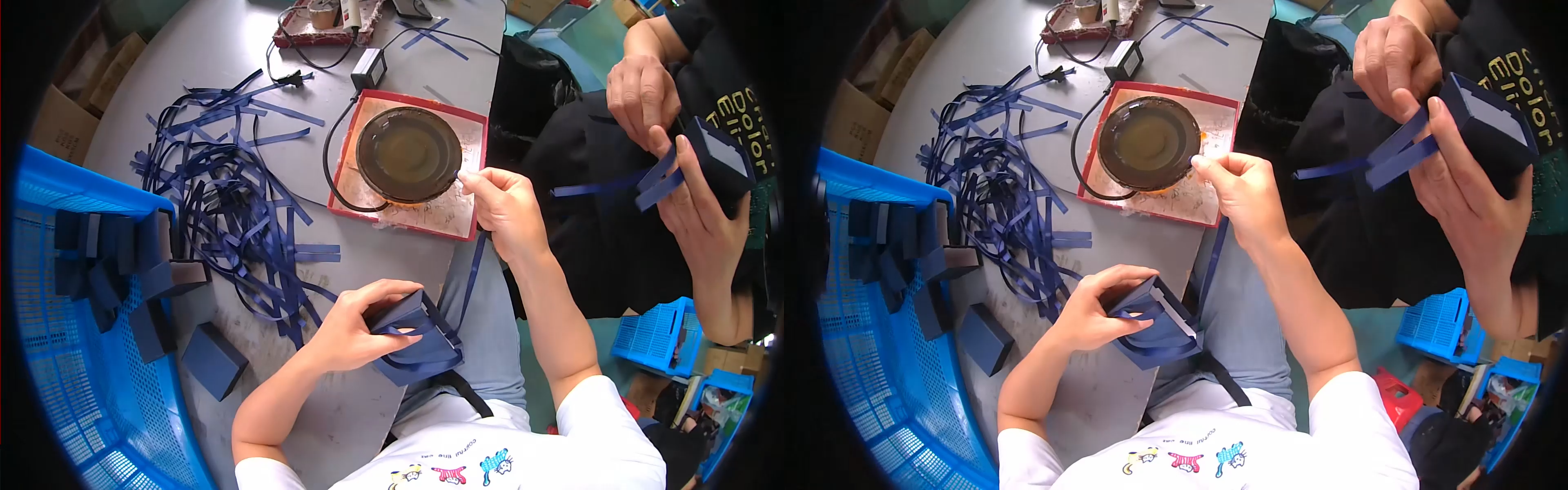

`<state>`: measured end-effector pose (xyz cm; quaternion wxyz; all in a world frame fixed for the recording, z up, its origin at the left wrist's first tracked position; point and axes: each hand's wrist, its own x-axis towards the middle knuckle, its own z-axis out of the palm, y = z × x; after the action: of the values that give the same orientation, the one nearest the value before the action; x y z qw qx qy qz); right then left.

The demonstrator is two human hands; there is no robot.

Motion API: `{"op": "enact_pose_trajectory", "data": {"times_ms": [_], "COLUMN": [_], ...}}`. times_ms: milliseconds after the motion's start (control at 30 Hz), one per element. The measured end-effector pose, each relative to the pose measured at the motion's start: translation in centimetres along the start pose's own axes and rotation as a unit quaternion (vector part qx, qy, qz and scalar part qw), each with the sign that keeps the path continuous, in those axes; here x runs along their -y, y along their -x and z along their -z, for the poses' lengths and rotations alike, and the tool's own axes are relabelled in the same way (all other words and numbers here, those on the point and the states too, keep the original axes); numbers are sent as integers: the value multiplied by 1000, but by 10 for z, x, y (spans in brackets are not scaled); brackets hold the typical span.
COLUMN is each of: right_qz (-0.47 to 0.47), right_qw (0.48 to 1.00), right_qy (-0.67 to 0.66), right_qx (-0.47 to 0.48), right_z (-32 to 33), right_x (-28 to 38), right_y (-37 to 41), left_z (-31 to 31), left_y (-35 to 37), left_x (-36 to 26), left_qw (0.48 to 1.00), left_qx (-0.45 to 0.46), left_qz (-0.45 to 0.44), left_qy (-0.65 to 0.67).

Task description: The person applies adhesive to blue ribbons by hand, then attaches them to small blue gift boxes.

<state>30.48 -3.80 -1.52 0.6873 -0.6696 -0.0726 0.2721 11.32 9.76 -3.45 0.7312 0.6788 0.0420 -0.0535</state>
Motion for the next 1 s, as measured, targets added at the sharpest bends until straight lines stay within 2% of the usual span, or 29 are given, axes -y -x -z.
{"op": "enact_pose_trajectory", "data": {"times_ms": [533,667,767,1000], "right_qz": [11,-33,-69,-48], "right_qw": [999,999,990,958], "right_qy": [41,19,-48,83], "right_qx": [0,13,117,272], "right_z": [6,17,20,2], "right_x": [-6,3,11,46], "right_y": [2,21,36,77], "left_z": [4,6,9,12], "left_y": [0,5,10,26], "left_x": [5,0,-4,-21], "left_qw": [1000,998,997,996], "left_qx": [2,-4,-5,2], "left_qz": [-1,17,8,-10], "left_qy": [15,52,73,92]}}
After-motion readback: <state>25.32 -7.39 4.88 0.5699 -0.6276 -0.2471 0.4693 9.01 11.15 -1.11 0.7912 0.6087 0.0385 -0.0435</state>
